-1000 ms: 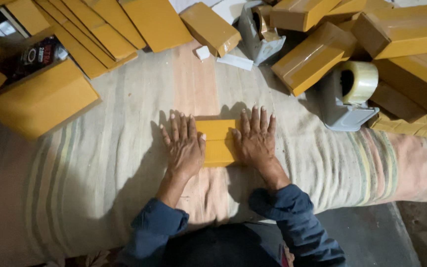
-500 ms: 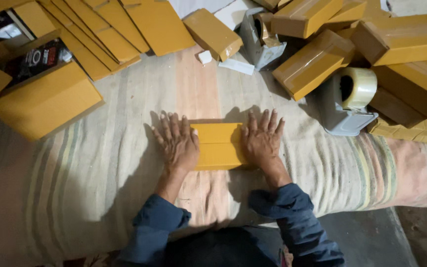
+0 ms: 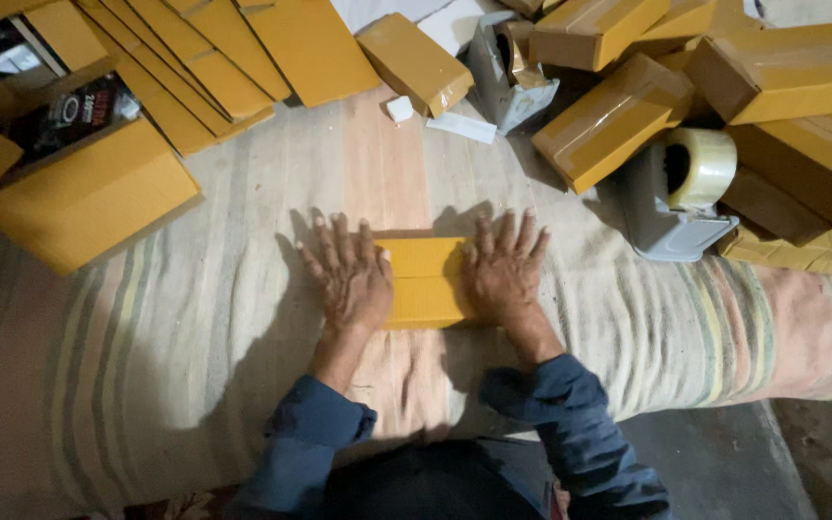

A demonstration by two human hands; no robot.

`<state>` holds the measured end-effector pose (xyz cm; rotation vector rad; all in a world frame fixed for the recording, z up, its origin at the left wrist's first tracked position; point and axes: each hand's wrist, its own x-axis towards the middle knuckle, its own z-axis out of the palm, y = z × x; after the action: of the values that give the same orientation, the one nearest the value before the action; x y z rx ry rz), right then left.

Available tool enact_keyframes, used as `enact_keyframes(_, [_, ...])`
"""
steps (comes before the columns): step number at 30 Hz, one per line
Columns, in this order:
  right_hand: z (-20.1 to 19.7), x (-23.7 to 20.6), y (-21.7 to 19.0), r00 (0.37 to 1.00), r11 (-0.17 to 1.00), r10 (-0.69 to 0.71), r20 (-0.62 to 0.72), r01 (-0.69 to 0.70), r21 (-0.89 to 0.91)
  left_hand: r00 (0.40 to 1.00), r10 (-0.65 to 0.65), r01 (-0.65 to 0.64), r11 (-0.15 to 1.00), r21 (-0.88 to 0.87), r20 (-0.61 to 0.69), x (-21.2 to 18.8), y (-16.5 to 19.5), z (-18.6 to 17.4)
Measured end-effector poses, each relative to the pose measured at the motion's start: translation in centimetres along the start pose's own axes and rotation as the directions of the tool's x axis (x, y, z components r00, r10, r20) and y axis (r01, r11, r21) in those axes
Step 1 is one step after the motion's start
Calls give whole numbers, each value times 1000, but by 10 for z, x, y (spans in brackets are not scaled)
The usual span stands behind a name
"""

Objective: The person folds flat yellow cardboard cartons into open boxes on a cloth-covered padded surface. They press the sides and flaps of each carton by hand, turn boxes over to crease the folds, and set completed boxes aside with the pile of finished cartons.

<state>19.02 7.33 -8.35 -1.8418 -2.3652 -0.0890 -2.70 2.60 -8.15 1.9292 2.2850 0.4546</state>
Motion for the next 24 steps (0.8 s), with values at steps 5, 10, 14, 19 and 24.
enact_keyframes(5, [6, 5, -10, 999, 992, -18, -48, 12, -123, 996, -23, 11, 991, 134, 89, 5, 17, -2])
enact_keyframes(10, [14, 6, -38, 993, 994, -106, -53, 105, -15, 995, 67, -71, 996, 47, 74, 0, 45, 1])
enact_keyframes(14, [7, -2, -10, 999, 1000, -23, -36, 24, 16, 994, 9, -12, 1000, 21, 112, -2, 19, -6])
enact_keyframes(19, [2, -3, -4, 998, 1000, 8, -65, -8, 1, 997, -7, -2, 993, 118, 73, -1, 11, -5])
enact_keyframes(24, [10, -1, -41, 987, 989, -145, -62, 144, -32, 997, 70, -72, 996, 61, 43, -1, 38, 11])
